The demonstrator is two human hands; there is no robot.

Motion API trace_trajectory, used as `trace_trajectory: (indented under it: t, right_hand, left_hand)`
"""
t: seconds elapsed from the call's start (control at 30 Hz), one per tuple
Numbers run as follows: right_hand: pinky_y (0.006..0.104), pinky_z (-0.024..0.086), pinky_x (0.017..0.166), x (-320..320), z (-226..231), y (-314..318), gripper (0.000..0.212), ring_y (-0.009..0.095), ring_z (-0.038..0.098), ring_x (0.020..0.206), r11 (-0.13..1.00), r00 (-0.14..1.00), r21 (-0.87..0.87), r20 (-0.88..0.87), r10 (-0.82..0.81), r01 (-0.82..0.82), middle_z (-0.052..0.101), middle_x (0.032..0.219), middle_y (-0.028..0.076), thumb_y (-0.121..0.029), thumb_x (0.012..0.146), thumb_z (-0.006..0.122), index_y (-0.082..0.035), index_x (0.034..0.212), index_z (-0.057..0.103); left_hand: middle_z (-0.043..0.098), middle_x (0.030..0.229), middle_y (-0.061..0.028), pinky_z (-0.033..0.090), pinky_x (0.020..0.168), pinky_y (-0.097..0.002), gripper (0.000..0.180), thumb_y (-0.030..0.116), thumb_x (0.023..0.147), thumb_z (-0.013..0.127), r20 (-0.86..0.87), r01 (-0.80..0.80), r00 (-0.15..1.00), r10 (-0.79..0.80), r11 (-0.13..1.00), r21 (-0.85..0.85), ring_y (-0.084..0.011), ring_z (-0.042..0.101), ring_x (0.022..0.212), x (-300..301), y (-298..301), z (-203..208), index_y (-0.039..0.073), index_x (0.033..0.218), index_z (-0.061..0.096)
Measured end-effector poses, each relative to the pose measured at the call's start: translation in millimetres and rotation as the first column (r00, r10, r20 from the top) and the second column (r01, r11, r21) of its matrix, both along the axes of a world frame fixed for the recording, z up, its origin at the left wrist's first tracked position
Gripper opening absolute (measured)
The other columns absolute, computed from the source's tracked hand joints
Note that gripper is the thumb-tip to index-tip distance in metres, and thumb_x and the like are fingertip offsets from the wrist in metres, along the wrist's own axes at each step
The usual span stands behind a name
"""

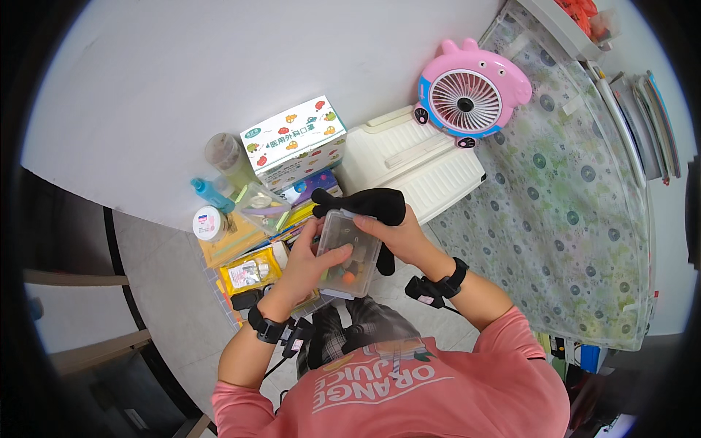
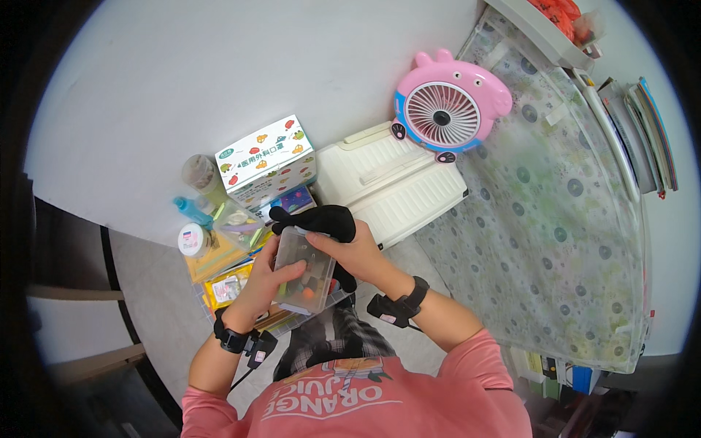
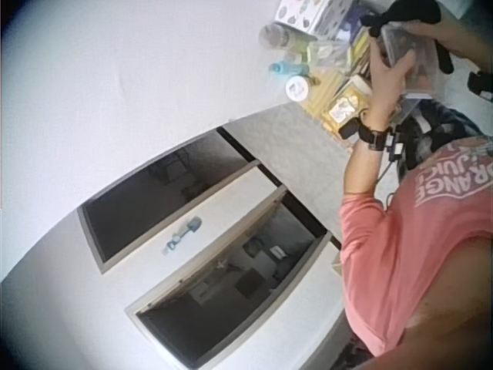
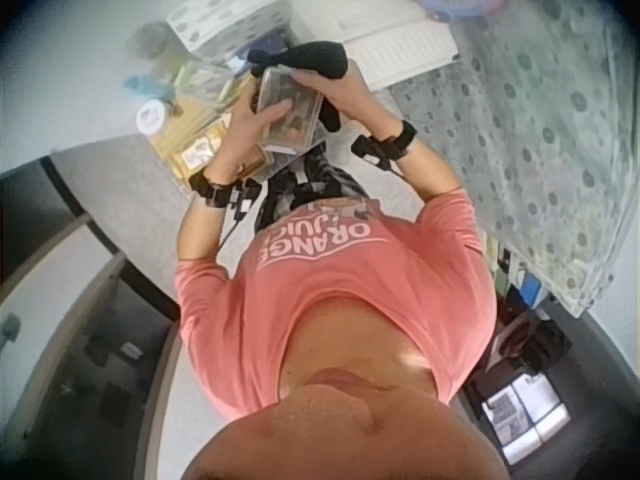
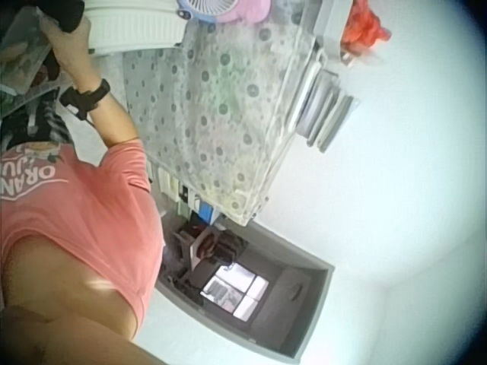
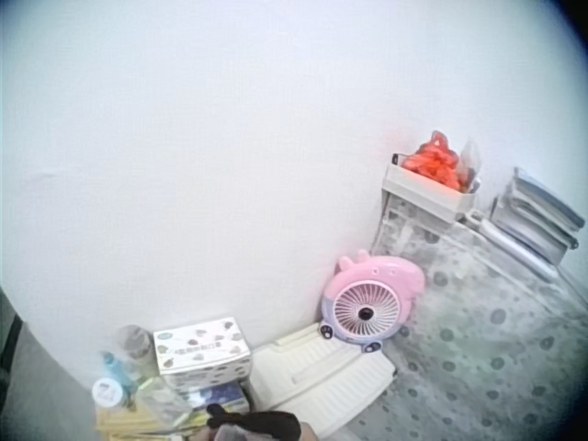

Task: The person cleans a container, a box, a suitcase, and a hair dryer using a black cloth.

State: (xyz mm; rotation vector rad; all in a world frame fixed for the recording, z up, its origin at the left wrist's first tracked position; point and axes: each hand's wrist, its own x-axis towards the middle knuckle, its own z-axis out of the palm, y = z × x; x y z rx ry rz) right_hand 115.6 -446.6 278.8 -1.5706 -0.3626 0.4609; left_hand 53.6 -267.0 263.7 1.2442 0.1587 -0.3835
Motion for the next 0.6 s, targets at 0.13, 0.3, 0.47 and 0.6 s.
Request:
trace_trajectory:
  t: [0.13, 0.3, 0.47, 0.6]
  right_hand:
    - [0.0236, 0.045, 0.074, -1, -8, 14, 0.022, 0.008, 0.054, 0.084, 0.961, 0.968, 0.115, -0.012, -0.251, 0.250, 0.062, 0.093, 0.002, -0.011, 0.084, 0.063, 0.000, 0.103, 0.061]
    - [0.0263, 0.048, 0.073, 13, -28, 29, 0.025, 0.012, 0.058, 0.084, 0.765, 0.802, 0.291, -0.388, -0.455, 0.574, 0.062, 0.097, 0.005, -0.013, 0.085, 0.061, 0.000, 0.106, 0.059]
    - [0.0245, 0.042, 0.077, -7, -36, 38, 0.034, 0.010, 0.051, 0.086, 0.849, 0.863, 0.164, -0.144, -0.484, 0.503, 0.060, 0.095, 0.003, -0.027, 0.092, 0.052, 0.004, 0.104, 0.058]
    - [0.0237, 0.041, 0.076, -19, -41, 18, 0.035, 0.010, 0.051, 0.084, 0.871, 0.896, 0.222, -0.186, -0.403, 0.438, 0.060, 0.091, 0.001, -0.029, 0.094, 0.049, 0.004, 0.103, 0.059]
  left_hand:
    - [0.047, 0.120, -0.0083, 0.040, 0.093, -0.0320, 0.051, 0.021, 0.085, 0.060, -0.133, -0.166, 0.983, 0.128, 0.928, -0.334, -0.0172, 0.048, 0.110, 1, 13, -21, 0.004, 0.127, 0.035]
    - [0.041, 0.132, -0.0058, 0.036, 0.100, -0.0388, 0.048, 0.031, 0.093, 0.047, -0.059, -0.157, 0.987, 0.147, 0.869, -0.469, -0.0208, 0.044, 0.118, -6, -9, -31, 0.013, 0.134, 0.030]
    - [0.046, 0.128, -0.0047, 0.037, 0.096, -0.0413, 0.047, 0.039, 0.091, 0.049, -0.174, -0.489, 0.872, 0.457, 0.810, -0.323, -0.0207, 0.047, 0.114, 3, -16, -34, 0.016, 0.131, 0.038]
    - [0.052, 0.121, -0.0047, 0.041, 0.089, -0.0382, 0.043, 0.038, 0.091, 0.050, -0.167, -0.453, 0.892, 0.421, 0.828, -0.330, -0.0184, 0.050, 0.110, 5, 3, -32, 0.016, 0.126, 0.045]
